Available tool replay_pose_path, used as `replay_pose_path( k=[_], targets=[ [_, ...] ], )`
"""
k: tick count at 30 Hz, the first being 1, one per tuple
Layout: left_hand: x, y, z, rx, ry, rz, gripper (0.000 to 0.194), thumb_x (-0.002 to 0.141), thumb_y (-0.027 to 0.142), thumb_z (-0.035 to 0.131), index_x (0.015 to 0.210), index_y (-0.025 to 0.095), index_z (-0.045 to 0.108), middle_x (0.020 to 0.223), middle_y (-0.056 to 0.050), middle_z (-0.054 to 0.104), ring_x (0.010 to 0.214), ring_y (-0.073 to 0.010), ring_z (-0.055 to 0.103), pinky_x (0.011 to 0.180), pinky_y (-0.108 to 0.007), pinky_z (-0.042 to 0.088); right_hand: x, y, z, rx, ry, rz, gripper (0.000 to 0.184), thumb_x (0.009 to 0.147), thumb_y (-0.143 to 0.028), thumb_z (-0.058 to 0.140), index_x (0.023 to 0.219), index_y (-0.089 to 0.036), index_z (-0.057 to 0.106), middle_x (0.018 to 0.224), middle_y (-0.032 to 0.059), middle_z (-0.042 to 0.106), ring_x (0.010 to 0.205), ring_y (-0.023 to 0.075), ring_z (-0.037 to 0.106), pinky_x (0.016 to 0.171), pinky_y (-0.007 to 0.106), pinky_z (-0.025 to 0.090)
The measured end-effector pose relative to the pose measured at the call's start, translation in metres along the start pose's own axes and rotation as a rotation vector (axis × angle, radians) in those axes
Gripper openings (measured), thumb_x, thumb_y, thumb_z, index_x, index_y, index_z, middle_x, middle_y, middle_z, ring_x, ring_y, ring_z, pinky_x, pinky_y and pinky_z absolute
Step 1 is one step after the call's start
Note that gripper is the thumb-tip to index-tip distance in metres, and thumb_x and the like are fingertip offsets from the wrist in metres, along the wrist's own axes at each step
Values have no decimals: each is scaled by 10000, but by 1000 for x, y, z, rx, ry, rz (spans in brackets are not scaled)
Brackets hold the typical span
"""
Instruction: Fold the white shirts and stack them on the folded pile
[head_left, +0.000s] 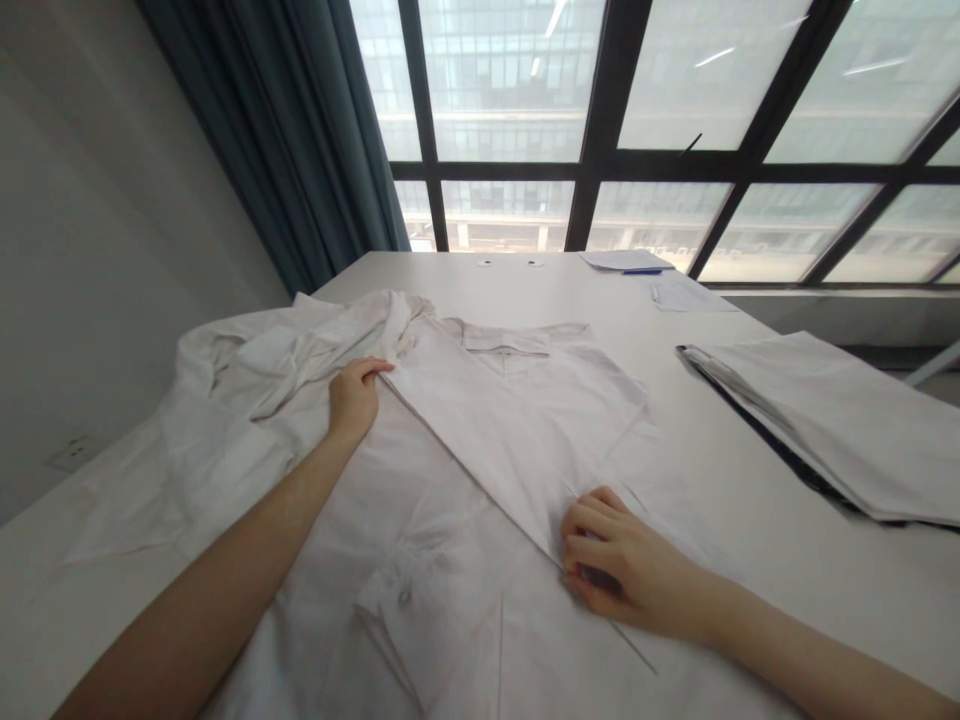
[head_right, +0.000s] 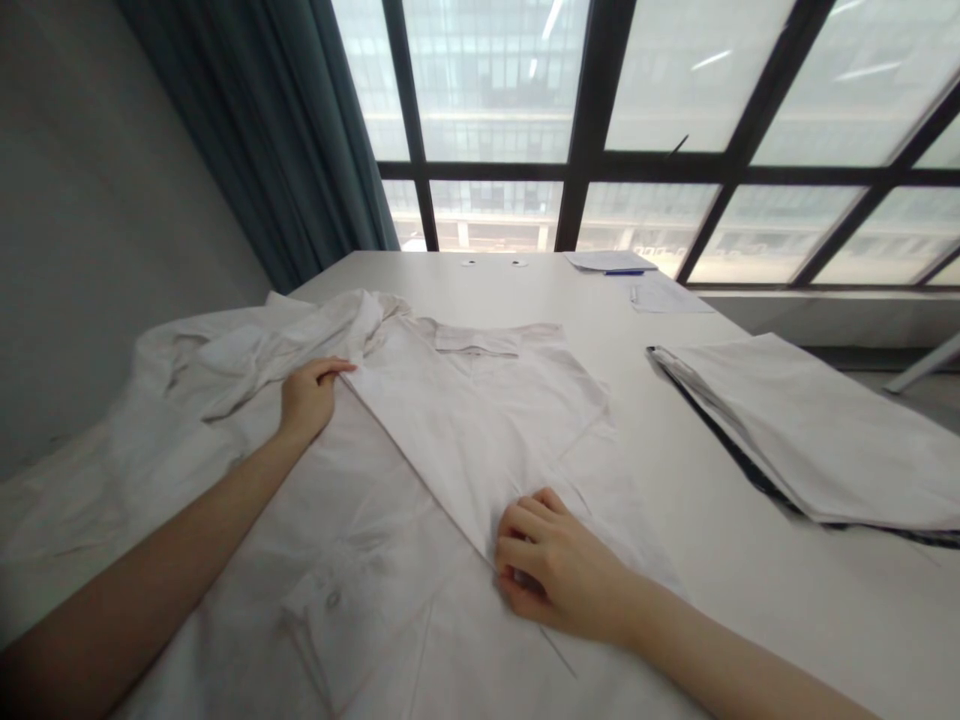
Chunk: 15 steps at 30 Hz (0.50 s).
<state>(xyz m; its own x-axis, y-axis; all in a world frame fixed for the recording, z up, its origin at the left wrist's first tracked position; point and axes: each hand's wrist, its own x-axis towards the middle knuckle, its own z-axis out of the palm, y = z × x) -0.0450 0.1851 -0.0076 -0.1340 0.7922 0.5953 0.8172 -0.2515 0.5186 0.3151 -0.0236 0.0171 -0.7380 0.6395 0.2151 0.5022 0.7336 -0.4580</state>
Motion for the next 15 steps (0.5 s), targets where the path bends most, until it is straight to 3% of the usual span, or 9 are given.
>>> replay_pose_path(
  k=[3, 7, 9, 11, 15],
  targets=[
    [0, 1, 0, 23, 10, 21, 402, 759, 44, 368, 855, 130, 748, 1041, -114, 733, 1055, -236, 666, 1003, -374, 490, 0, 0, 0, 3, -31, 18, 127, 935, -224, 536, 812, -194, 536, 904, 38, 584, 880, 171, 512, 858, 357, 357],
    [-5, 13, -3, 62, -32, 139, 395, 763, 62, 404, 927, 140, 755, 1167, -99, 706, 1223, -246, 577, 1114, -409, 389, 0, 1, 0, 9, -45, 39, 140, 954, -247, 522, 825, -193, 533, 909, 38, 578, 892, 176, 504, 863, 364, 353],
    [-9, 21, -3, 137, -143, 257, 400, 794, 93, 418, 1008, 155, 750, 1232, -75, 691, 1251, -229, 565, 1151, -403, 341, -1, 1, 0, 13, -48, 43, 131, 954, -243, 520, 834, -194, 534, 914, 37, 577, 896, 177, 501, 863, 364, 352],
    [-13, 28, -3, 226, -283, 350, 407, 819, 129, 423, 1068, 168, 741, 1247, -61, 689, 1211, -214, 604, 1125, -380, 380, -1, 1, 1, 16, -51, 44, 121, 953, -240, 520, 841, -196, 535, 916, 35, 574, 897, 176, 498, 864, 363, 351],
    [-16, 31, 1, 293, -395, 366, 416, 835, 186, 432, 1122, 161, 731, 1241, -77, 691, 1190, -229, 626, 1047, -367, 464, -1, 1, 2, 12, -49, 49, 116, 947, -232, 522, 838, -197, 538, 917, 37, 573, 898, 179, 494, 864, 365, 353]
  ],
)
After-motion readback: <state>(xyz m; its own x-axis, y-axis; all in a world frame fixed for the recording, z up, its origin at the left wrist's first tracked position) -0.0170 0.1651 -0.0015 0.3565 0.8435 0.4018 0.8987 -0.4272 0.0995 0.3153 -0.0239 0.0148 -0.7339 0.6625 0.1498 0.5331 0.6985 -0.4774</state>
